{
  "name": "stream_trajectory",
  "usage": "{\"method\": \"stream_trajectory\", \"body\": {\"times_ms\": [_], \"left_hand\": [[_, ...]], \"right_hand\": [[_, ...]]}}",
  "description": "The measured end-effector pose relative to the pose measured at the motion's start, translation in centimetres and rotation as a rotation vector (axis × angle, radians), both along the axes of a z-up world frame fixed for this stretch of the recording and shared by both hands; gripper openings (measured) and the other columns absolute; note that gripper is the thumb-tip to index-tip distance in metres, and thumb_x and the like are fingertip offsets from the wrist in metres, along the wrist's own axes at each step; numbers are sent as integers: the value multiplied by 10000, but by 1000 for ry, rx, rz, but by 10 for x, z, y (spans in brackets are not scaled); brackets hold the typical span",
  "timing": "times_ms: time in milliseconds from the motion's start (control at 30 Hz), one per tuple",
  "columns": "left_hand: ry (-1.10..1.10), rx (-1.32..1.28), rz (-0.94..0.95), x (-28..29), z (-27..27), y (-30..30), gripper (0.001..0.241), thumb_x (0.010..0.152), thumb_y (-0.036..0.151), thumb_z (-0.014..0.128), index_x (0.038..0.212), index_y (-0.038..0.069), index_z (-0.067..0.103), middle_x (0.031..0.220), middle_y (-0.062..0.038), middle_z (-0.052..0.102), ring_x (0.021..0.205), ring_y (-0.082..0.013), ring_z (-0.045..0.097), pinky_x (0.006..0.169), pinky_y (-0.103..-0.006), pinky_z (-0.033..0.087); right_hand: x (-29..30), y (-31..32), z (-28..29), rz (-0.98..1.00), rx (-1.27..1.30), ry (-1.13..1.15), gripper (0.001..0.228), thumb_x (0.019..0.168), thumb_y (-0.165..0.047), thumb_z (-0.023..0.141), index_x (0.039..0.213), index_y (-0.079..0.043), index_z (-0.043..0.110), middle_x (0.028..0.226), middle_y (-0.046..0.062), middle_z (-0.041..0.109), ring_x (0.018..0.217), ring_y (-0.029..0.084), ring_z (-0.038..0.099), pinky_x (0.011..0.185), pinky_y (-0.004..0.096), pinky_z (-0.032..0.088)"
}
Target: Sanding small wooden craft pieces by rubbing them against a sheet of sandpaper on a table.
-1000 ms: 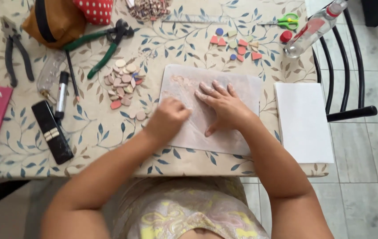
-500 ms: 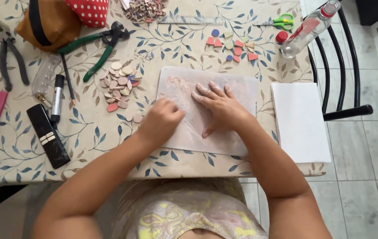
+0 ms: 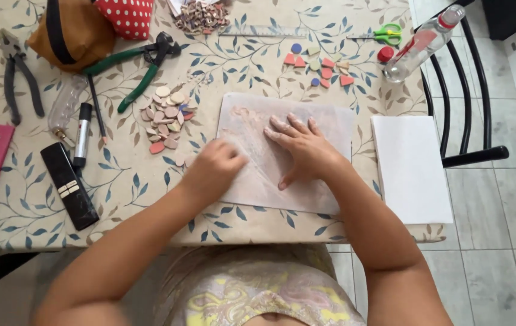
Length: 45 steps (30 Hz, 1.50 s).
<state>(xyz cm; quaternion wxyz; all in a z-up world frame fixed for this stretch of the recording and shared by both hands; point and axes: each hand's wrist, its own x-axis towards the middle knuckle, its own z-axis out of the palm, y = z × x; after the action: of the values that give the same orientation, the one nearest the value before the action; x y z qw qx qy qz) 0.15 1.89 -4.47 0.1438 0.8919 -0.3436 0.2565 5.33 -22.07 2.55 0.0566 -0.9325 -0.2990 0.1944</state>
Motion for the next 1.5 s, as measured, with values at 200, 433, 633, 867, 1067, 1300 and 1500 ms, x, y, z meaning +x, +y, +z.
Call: {"method": "stream_trajectory", "body": {"times_ms": [200, 433, 633, 867, 1067, 1300, 1500], "left_hand": [[-76, -3, -97, -14, -35, -22, 155, 899, 129, 609, 745, 133, 625, 716, -82, 533, 737, -275, 579, 682, -388, 490], [84, 178, -44, -51, -17, 44, 160, 955, 159, 609, 814, 129, 679, 721, -73, 582, 735, -220, 617, 693, -355, 532], [-155, -77, -59, 13, -25, -42, 202, 967, 156, 573, 777, 151, 640, 704, -53, 518, 716, -250, 572, 657, -369, 482], [-25, 178, -57, -59, -22, 30, 197, 941, 136, 595, 750, 104, 633, 701, -100, 558, 737, -282, 591, 695, -403, 490], [627, -216, 160, -38, 60, 32, 24, 852, 104, 748, 875, 99, 752, 712, -105, 682, 672, -186, 653, 613, -324, 536], [1360, -1341, -54, 20, 50, -16, 362, 821, -19, 752, 1141, -69, 588, 829, -172, 698, 664, -152, 656, 588, -244, 577], [1506, -1459, -44, 22, 22, -23, 371, 813, -69, 742, 1131, -53, 550, 785, -176, 713, 627, -173, 691, 524, -264, 607]], "right_hand": [[2, -3, -5, 20, 23, -3, 1322, 399, -618, 936, 1544, -225, 404, 1656, 18, 288, 1530, 374, 188, 1188, 674, 146], [1, 0, 0, -3, 3, 6, 1332, 365, -633, 925, 1534, -257, 407, 1654, -16, 293, 1534, 351, 187, 1199, 655, 145], [1, -2, -3, 10, 7, -47, 1309, 364, -634, 929, 1512, -229, 446, 1649, 3, 306, 1529, 360, 206, 1196, 663, 163], [1, 0, -1, -13, 16, -10, 1321, 360, -629, 925, 1521, -241, 430, 1656, -6, 293, 1536, 349, 192, 1208, 646, 135], [-5, -1, -3, 1, 46, 2, 1334, 383, -608, 944, 1535, -202, 409, 1654, 28, 292, 1530, 361, 191, 1197, 664, 122], [-5, -10, -19, -173, 843, 43, 736, 706, -330, 910, 1323, -70, 605, 1349, 129, 638, 1288, 365, 569, 1133, 540, 384], [-16, 2, -25, -368, 1290, 513, 302, 789, 33, 817, 1078, 11, 736, 766, 121, 738, 671, 138, 720, 636, 246, 610]]}}
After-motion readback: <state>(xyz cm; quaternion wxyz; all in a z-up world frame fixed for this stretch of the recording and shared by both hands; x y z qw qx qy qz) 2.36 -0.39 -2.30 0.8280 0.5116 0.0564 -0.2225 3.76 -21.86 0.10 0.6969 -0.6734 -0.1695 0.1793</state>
